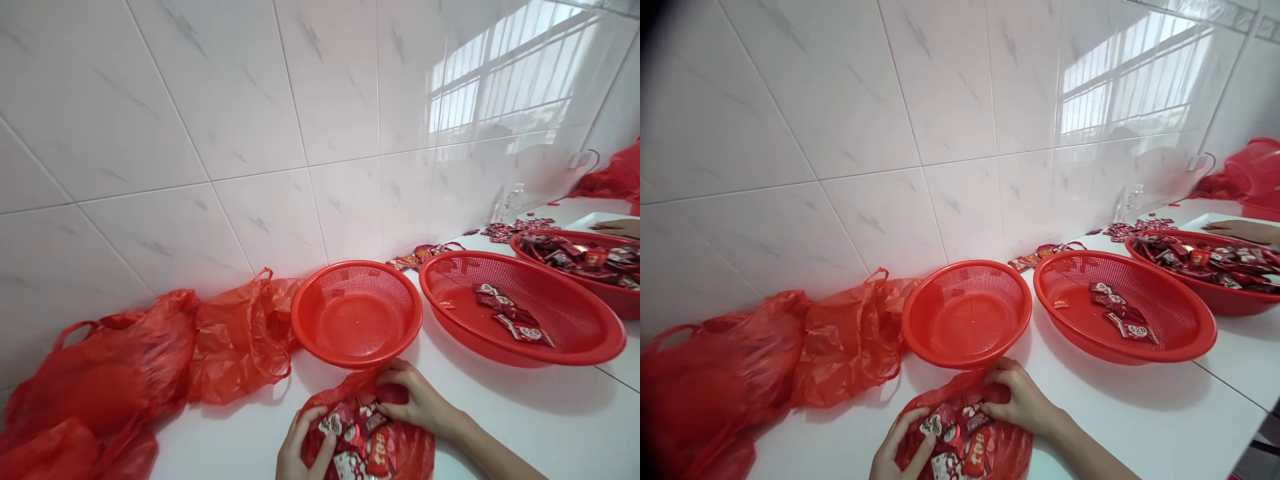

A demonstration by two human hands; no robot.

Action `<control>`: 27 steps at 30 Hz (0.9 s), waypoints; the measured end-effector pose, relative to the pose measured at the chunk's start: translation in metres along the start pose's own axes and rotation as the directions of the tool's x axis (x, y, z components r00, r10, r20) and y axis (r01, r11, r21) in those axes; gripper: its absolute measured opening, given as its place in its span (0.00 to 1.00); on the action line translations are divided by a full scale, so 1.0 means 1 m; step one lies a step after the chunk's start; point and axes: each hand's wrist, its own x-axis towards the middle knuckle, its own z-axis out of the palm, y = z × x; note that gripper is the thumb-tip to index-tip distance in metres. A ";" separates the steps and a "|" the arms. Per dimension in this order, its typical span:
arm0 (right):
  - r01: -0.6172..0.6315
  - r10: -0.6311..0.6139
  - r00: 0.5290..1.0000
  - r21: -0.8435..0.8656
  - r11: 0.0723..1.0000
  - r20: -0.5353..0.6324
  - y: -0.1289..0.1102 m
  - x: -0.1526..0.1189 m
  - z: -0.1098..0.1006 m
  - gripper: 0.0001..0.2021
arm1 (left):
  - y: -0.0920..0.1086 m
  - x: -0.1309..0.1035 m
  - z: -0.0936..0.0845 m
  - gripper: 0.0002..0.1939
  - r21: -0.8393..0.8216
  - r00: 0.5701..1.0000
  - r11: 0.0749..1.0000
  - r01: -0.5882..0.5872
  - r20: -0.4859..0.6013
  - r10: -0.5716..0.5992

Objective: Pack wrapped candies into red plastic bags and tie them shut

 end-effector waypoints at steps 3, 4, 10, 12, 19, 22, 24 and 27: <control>0.015 -0.015 1.000 -0.027 1.000 0.005 0.002 0.000 0.001 0.16 | 0.017 0.001 -0.005 0.22 0.025 0.999 0.999 -0.041 0.003 0.041; 0.022 -0.022 1.000 -0.037 0.999 0.010 0.002 0.001 0.001 0.15 | 0.022 0.000 -0.005 0.21 0.024 0.999 0.998 -0.050 -0.016 0.051; 0.054 -0.052 0.998 -0.117 0.992 0.020 0.002 0.003 0.000 0.10 | 0.038 -0.004 -0.003 0.18 -0.001 0.994 0.997 -0.076 -0.082 0.076; 0.066 -0.063 0.998 -0.141 0.988 0.024 0.002 0.004 -0.001 0.10 | 0.040 -0.003 -0.005 0.17 -0.002 0.993 0.996 -0.087 -0.083 0.087; 0.115 -0.115 0.993 -0.249 0.962 0.013 -0.005 0.003 -0.003 0.07 | 0.040 -0.003 -0.008 0.17 0.082 0.969 0.975 -0.205 -0.121 0.214; 0.111 -0.121 0.992 -0.284 0.952 -0.019 -0.004 0.003 -0.005 0.06 | 0.041 -0.008 -0.012 0.17 0.167 0.917 0.934 -0.315 -0.201 0.345; 0.100 -0.125 0.990 -0.305 0.947 -0.063 -0.005 0.005 -0.009 0.07 | 0.044 -0.011 -0.016 0.16 0.234 0.865 0.896 -0.378 -0.256 0.432; 0.089 -0.138 0.982 -0.326 0.941 -0.129 -0.011 0.004 -0.017 0.08 | 0.051 -0.012 -0.024 0.12 0.328 0.789 0.831 -0.449 -0.291 0.541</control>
